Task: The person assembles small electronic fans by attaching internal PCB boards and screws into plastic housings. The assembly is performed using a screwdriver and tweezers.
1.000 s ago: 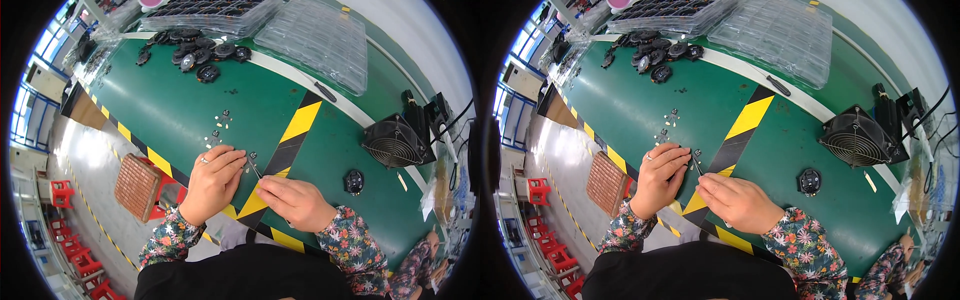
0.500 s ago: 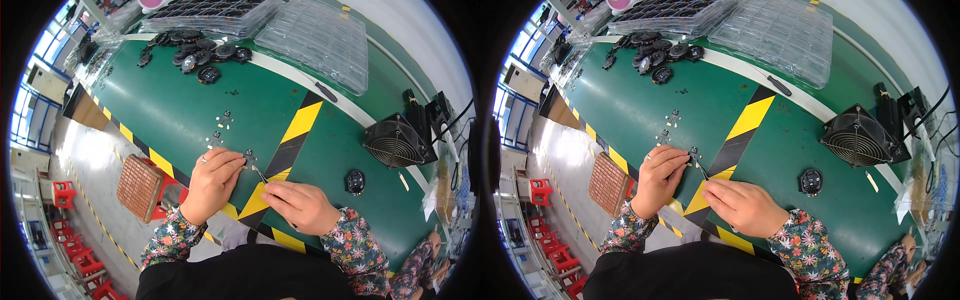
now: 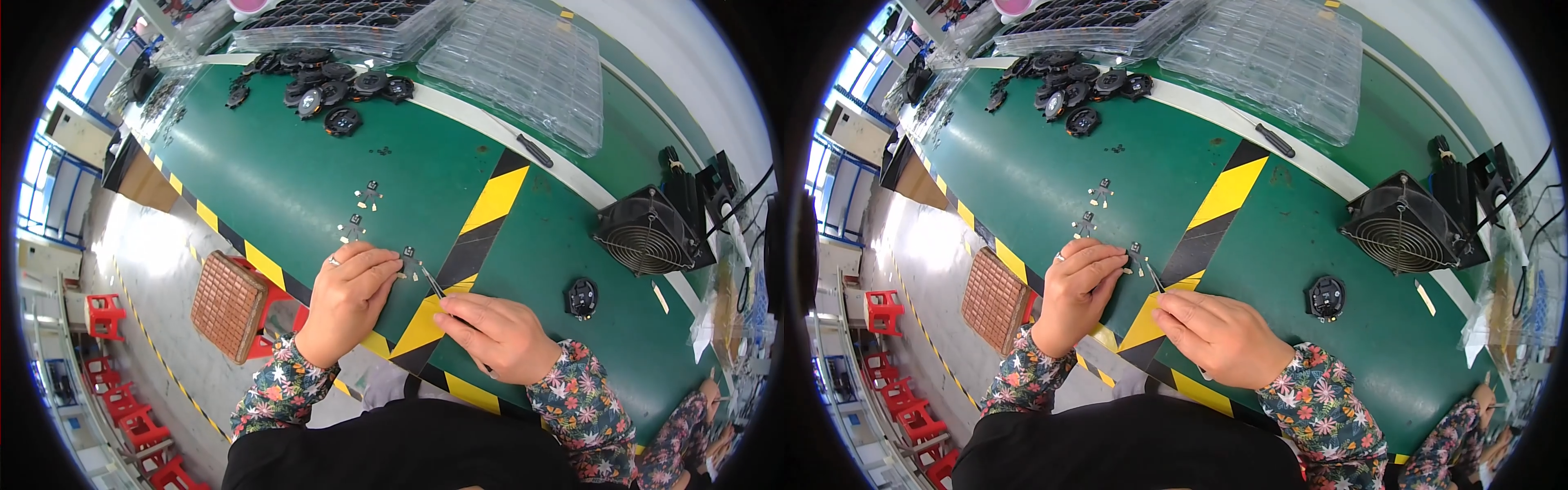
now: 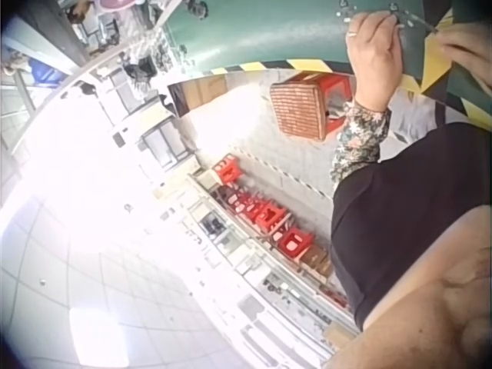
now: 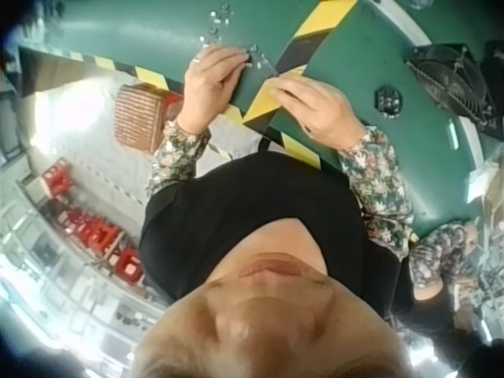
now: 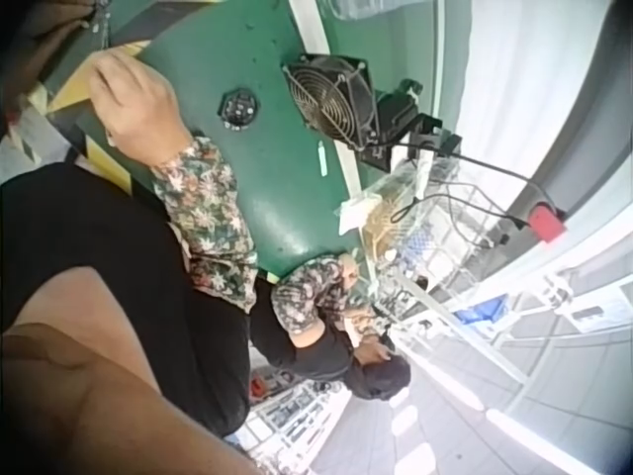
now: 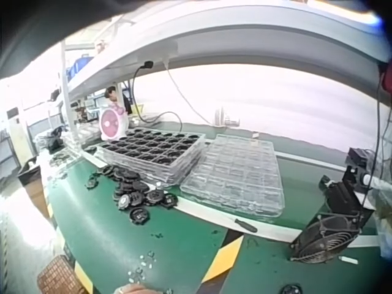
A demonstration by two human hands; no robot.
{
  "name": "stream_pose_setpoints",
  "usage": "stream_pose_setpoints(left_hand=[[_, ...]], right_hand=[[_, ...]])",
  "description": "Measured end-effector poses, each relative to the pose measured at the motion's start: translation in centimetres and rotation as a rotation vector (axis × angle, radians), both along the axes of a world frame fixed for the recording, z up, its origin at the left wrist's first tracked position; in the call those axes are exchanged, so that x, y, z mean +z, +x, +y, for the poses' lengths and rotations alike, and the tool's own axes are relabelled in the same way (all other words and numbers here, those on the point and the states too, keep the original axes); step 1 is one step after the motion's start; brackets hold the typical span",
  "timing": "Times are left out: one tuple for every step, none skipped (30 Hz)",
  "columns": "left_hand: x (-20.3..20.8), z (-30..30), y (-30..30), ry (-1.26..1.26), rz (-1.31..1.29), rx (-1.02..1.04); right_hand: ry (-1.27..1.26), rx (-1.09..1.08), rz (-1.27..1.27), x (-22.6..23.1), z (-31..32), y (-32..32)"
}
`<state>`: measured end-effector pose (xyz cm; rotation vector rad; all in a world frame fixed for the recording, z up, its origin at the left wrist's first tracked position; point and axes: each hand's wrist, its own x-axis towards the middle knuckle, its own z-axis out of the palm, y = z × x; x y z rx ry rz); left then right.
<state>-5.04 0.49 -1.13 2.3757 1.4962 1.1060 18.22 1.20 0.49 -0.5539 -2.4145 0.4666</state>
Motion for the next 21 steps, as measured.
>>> stream_pose_setpoints(left_hand=[[0.01,-0.01,0.01,-0.001,0.000,0.001],[0.03,-0.02,0.01,0.002,0.004,0.005],[0.04,-0.03,0.00,0.005,0.007,0.006],[0.04,-0.03,-0.02,0.005,0.006,0.006],[0.03,-0.04,-0.06,0.006,0.009,0.008],[-0.03,-0.01,-0.06,0.007,0.011,0.008],[-0.08,0.02,-0.05,0.006,0.011,0.008],[-0.13,0.07,-0.04,0.001,0.002,0.006],[-0.09,0.07,-0.04,-0.004,-0.006,0.005],[-0.05,0.08,-0.04,-0.005,-0.006,0.006],[-0.01,0.11,-0.06,-0.004,-0.007,0.003],[0.00,0.09,-0.07,-0.002,-0.009,0.000],[0.00,0.06,-0.08,-0.001,-0.009,0.000],[-0.01,0.04,-0.09,0.000,-0.012,0.000],[-0.03,0.06,-0.09,0.001,-0.014,0.000],[-0.03,0.06,-0.08,0.000,-0.014,0.000],[-0.03,0.06,-0.06,0.001,-0.015,0.001],[-0.04,0.08,-0.06,0.002,-0.015,0.002],[-0.05,0.06,-0.05,0.002,-0.015,0.002],[-0.06,0.03,-0.05,-0.002,-0.015,0.002],[-0.07,0.03,-0.04,-0.005,-0.015,0.001]], right_hand=[[-0.001,0.001,0.000,-0.05,0.04,0.04],[-0.006,0.004,0.001,-0.09,0.08,0.06],[-0.012,0.005,0.001,-0.07,0.09,0.06],[-0.012,0.005,0.000,0.05,0.11,-0.02],[-0.019,0.019,-0.006,0.24,0.15,-0.18],[-0.027,0.032,-0.013,0.31,0.20,-0.29],[-0.027,0.031,-0.014,0.23,0.27,-0.38],[-0.036,0.037,-0.007,0.10,0.35,-0.46],[-0.044,0.044,0.000,0.06,0.39,-0.53],[-0.045,0.044,0.000,0.04,0.42,-0.61],[-0.049,0.045,0.000,0.03,0.44,-0.67],[-0.054,0.046,-0.001,0.01,0.43,-0.72],[-0.053,0.046,-0.001,0.00,0.43,-0.76],[-0.055,0.047,-0.001,0.00,0.43,-0.78],[-0.058,0.048,-0.001,-0.03,0.47,-0.80],[-0.059,0.048,-0.001,-0.08,0.50,-0.82],[-0.049,0.044,0.003,-0.13,0.53,-0.84],[-0.038,0.040,0.007,-0.18,0.58,-0.86],[-0.038,0.040,0.007,-0.16,0.63,-0.88],[-0.036,0.041,0.005,-0.13,0.68,-0.88],[-0.032,0.040,0.003,-0.09,0.75,-0.88]])
